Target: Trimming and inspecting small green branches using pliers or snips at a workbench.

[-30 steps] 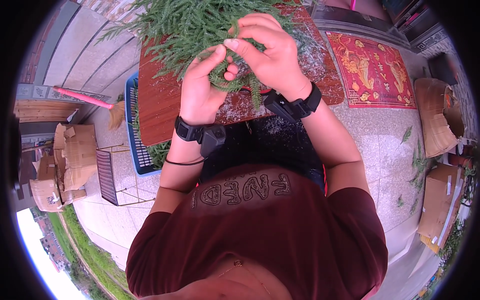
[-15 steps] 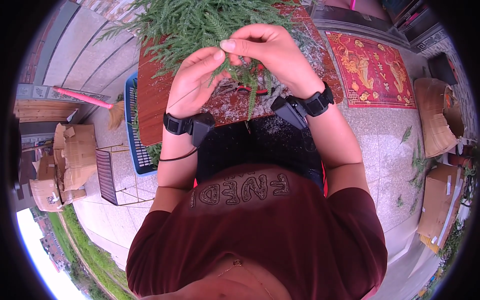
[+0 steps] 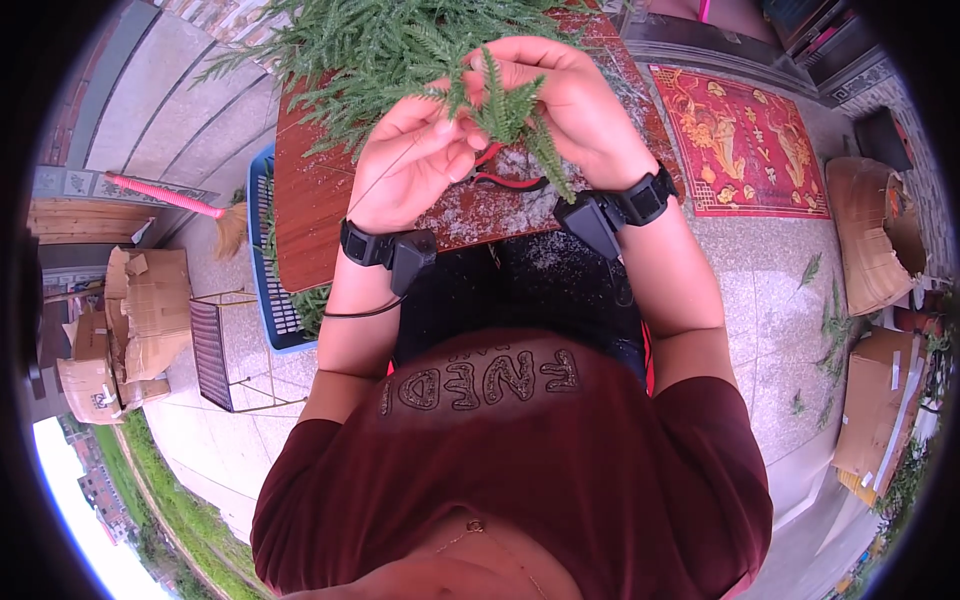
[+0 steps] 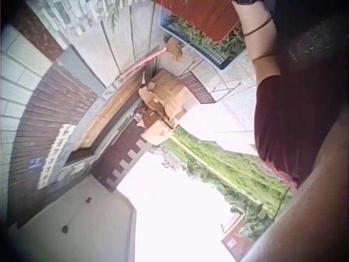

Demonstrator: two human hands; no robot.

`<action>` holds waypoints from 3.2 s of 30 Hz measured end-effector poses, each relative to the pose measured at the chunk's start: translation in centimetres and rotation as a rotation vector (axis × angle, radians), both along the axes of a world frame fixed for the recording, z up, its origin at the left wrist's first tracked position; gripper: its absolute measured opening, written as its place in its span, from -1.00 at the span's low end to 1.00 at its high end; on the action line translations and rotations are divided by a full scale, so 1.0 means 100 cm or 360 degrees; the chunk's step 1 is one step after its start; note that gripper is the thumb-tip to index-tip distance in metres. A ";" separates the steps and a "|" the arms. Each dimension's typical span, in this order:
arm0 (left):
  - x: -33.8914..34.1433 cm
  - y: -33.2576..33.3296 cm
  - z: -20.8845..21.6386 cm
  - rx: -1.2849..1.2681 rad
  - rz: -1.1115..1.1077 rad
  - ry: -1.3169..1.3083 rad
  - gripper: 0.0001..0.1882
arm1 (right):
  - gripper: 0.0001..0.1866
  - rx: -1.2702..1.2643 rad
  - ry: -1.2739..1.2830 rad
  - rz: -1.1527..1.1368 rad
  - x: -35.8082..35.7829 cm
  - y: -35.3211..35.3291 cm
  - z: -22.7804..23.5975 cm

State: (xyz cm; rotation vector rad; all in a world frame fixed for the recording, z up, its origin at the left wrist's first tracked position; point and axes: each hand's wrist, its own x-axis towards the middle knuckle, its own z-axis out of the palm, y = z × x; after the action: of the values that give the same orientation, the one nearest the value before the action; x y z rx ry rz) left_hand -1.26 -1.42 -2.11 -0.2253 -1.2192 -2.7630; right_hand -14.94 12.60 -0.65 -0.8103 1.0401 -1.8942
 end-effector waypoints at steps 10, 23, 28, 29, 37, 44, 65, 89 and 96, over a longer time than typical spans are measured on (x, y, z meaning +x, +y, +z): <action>0.003 -0.017 0.007 -0.1802 0.0635 -0.0234 -0.80 | -0.79 0.0045 0.0294 -0.0429 -0.002 -0.004 -0.009; -0.003 0.002 -0.004 -0.0904 0.0543 -0.0083 -0.85 | -0.80 -0.0086 0.0215 -0.0455 0.004 -0.010 -0.012; -0.004 -0.001 -0.005 -0.0506 0.0521 -0.0008 -0.83 | -0.80 -0.0017 0.0165 -0.0454 0.001 -0.010 -0.015; -0.004 -0.001 -0.005 -0.0337 0.0472 -0.0053 -0.83 | -0.80 -0.0031 0.0169 -0.0451 0.002 -0.010 -0.013; -0.011 0.001 -0.014 -0.0083 0.0756 -0.0081 -0.80 | -0.81 -0.0127 0.0306 -0.0561 0.002 -0.010 -0.010; -0.018 0.010 -0.018 -0.0218 0.1201 0.0048 -0.79 | -0.80 -0.0330 0.0247 -0.0520 0.006 -0.006 -0.008; -0.006 -0.021 -0.017 0.0117 0.0181 0.0092 -0.87 | -0.78 0.0304 0.0854 -0.0447 0.007 0.004 0.008; -0.002 -0.019 -0.019 -0.0094 0.0077 -0.0064 -0.91 | -0.79 0.0505 0.1309 -0.0274 0.003 0.025 0.027; 0.000 -0.023 -0.018 -0.0054 0.0033 -0.0051 -0.90 | -0.83 0.0542 0.1384 -0.0370 0.012 0.021 0.023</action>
State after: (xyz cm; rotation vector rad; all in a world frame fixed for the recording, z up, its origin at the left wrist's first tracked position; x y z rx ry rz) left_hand -1.30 -3.73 -3.95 -0.1707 -1.2695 -2.7404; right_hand -13.78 14.65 1.61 -1.3927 1.9862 -1.4572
